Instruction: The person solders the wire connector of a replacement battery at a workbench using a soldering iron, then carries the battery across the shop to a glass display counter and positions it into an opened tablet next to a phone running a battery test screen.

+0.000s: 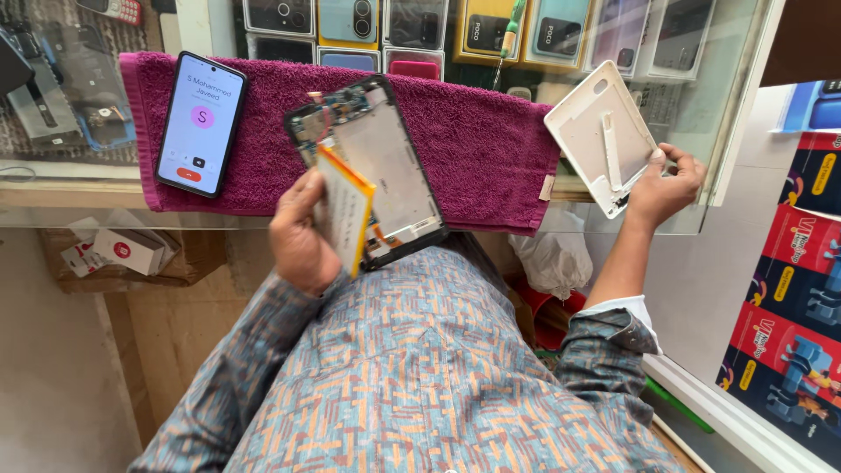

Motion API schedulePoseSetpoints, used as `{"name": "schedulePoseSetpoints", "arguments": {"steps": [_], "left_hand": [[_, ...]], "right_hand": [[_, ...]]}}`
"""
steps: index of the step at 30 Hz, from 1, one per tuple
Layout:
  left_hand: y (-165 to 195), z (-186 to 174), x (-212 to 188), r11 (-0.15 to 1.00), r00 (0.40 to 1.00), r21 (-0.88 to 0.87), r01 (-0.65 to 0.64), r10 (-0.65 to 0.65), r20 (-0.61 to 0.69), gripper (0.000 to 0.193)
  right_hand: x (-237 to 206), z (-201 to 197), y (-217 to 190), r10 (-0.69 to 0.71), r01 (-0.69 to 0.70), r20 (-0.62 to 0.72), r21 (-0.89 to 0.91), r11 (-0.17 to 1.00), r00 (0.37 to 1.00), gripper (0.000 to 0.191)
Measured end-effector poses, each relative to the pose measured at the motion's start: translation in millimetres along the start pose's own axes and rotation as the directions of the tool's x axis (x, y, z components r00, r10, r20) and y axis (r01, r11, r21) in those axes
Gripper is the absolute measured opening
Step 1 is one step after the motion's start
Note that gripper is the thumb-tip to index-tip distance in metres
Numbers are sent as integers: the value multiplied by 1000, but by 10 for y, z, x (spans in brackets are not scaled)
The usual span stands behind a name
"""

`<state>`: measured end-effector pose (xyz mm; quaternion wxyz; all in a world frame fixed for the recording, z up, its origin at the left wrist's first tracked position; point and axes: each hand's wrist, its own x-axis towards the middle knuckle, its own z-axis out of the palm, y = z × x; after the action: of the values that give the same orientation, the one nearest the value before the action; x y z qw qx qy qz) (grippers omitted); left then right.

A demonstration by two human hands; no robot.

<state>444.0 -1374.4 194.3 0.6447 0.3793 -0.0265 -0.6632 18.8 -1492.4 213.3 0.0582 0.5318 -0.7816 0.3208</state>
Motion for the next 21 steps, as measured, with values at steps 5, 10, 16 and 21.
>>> {"name": "schedulePoseSetpoints", "arguments": {"steps": [5,10,16,21], "left_hand": [[-341,31,191,997,997,-41,62,-60,58,30],[-430,117,304,989,980,-42,144,-137,145,29],[-536,166,390,989,968,-67,135,-117,224,26],[-581,201,360,977,956,-48,209,-194,221,29]], "right_hand": [[-246,8,-259,-32,22,49,186,982,998,12],[-880,145,-905,-231,-466,711,635,616,664,27],[-1202,506,-1254,-217,-604,846,506,615,488,33],[-1184,655,-1113,-199,-632,840,517,578,506,32]]}}
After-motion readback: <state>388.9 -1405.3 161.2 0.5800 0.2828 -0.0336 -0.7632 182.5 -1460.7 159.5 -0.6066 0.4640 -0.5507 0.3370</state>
